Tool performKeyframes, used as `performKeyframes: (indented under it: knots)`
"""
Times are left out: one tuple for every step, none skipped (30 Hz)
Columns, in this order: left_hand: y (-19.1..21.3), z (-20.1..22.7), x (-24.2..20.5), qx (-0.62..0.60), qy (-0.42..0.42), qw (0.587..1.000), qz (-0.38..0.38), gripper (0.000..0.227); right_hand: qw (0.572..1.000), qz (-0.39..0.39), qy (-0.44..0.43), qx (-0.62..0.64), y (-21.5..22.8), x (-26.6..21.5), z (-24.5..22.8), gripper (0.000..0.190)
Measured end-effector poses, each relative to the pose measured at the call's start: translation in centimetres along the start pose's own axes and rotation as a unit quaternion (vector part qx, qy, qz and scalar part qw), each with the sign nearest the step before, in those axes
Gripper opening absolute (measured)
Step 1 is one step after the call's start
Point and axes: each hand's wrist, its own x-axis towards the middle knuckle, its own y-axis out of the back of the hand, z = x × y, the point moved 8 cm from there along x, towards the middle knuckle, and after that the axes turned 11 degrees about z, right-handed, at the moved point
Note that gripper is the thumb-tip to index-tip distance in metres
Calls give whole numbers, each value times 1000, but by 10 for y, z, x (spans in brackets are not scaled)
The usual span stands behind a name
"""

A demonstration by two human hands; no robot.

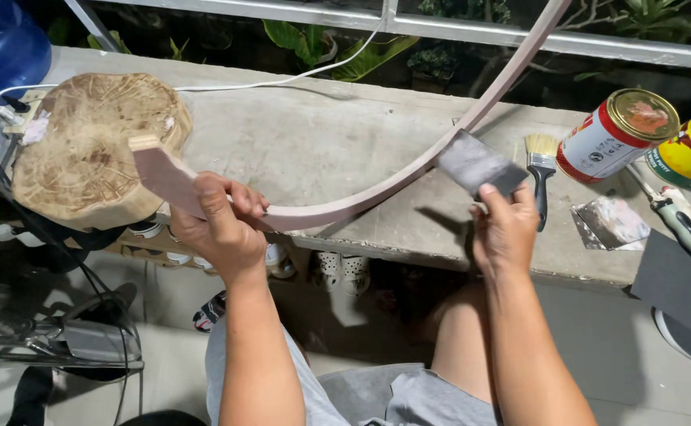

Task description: The person sands the inner and outer edges of a curved wooden arc using a sanding block and then brushes away dust with a paintbrush.

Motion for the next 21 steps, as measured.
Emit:
performKeyframes:
  knots:
    - [1, -1, 0, 0, 0, 1000, 1, 36, 1000, -1, 0, -1, 7, 10, 6, 25]
    - [1, -1, 1, -3, -1, 1000, -1, 36, 1000, 10, 16, 4, 15, 21, 8, 24]
    - [1, -2, 1, -6, -2, 1000, -2, 36, 999, 20, 33, 8, 24, 31, 10, 23]
    - [0, -2, 1, -6, -2, 1000, -2, 36, 999, 19, 33, 9, 22, 29, 9, 23]
    - [0, -2, 0, -6, -3, 1000, -5, 36, 999, 22, 25, 12, 22, 26, 9, 21]
    - [1, -2, 0, -3, -5, 1000, -7, 36, 999, 26, 15, 15, 22, 23, 11, 19]
    - [1, -1, 1, -2, -6, 1000, -5, 36, 1000, 24, 13, 14, 19, 21, 9, 19]
    - [0, 0, 0, -1, -11, 1000, -16, 34, 999, 21, 10, 29, 17, 20, 6, 20]
    - [-2, 1, 0, 1, -15, 1000, -26, 32, 999, 19, 8, 44, 16, 19, 3, 21]
    - [-3, 2, 0, -1, -17, 1000, -24, 32, 999, 16, 9, 44, 20, 25, 7, 21]
    - [-6, 4, 0, 5, -23, 999, -31, 33, 998, 12, -3, 61, 24, 32, 12, 20]
    - [-7, 6, 0, 12, -29, 999, -37, 34, 997, 9, -15, 78, 28, 38, 18, 19]
    - [-6, 6, 0, 12, -29, 999, -36, 34, 997, 8, -15, 77, 28, 39, 19, 19]
    - [-6, 5, -1, 7, -27, 999, -37, 33, 993, 3, -37, 109, 28, 41, 22, 19]
    - [-7, 4, -2, 2, -26, 999, -37, 32, 988, -1, -58, 140, 28, 42, 24, 18]
    - [-7, 5, -2, 1, -25, 999, -37, 32, 988, -1, -57, 140, 8, 19, 3, 18]
    - [-9, 6, -2, 0, -26, 999, -41, 32, 985, -8, -65, 157, -12, -4, -17, 18]
    - [-11, 7, -3, -1, -26, 999, -45, 32, 982, -15, -73, 174, -33, -27, -38, 18]
    - [-9, 7, -3, -2, -25, 999, -46, 32, 982, -14, -72, 174, -20, -15, -26, 18]
    - [-10, 7, -3, -9, -18, 998, -63, 33, 980, -25, -88, 176, -11, -4, -11, 18]
    - [-11, 7, -3, -15, -12, 997, -80, 34, 978, -35, -105, 177, -2, 8, 3, 18]
